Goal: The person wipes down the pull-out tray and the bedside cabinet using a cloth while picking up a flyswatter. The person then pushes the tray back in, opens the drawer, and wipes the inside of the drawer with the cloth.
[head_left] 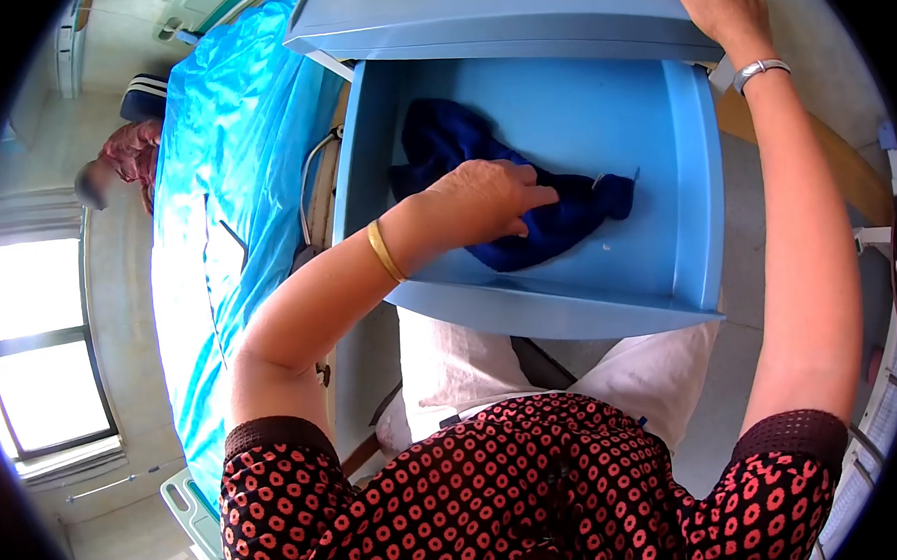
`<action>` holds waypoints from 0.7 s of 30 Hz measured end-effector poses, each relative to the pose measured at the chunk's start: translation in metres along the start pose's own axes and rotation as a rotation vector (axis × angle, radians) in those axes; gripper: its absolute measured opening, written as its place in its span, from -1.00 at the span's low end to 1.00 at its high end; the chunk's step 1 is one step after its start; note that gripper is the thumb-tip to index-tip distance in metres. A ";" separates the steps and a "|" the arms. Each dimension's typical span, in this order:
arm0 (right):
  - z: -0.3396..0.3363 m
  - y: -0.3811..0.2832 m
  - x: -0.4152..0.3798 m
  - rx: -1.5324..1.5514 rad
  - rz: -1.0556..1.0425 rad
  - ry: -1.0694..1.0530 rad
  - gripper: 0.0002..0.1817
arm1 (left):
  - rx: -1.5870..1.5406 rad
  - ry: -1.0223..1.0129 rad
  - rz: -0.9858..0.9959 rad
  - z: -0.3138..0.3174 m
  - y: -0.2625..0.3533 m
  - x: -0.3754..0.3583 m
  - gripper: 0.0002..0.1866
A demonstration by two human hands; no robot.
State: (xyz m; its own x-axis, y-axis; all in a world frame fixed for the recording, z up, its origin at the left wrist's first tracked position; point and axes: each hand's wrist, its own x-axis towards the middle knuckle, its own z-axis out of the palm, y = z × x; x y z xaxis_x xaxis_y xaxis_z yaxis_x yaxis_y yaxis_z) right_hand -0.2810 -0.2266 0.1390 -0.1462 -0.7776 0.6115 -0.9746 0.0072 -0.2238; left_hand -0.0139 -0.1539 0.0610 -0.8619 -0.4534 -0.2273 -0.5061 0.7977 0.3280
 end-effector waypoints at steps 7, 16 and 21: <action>-0.003 -0.002 0.001 0.003 -0.003 -0.011 -0.71 | 0.129 0.154 0.195 0.028 -0.027 0.018 -0.63; -0.003 -0.002 0.001 0.035 0.000 -0.044 -0.69 | 0.471 0.277 0.169 0.047 -0.055 0.035 -0.89; -0.007 -0.004 0.002 -0.002 0.002 -0.040 -0.69 | -0.387 0.454 -0.208 0.010 -0.067 0.026 -0.76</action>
State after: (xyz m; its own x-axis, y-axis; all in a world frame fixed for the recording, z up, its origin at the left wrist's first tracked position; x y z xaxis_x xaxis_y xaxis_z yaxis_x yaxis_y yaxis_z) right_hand -0.2790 -0.2238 0.1459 -0.1412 -0.8021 0.5803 -0.9746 0.0098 -0.2237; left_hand -0.0019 -0.2146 0.0242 -0.6287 -0.7752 0.0619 -0.5668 0.5113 0.6460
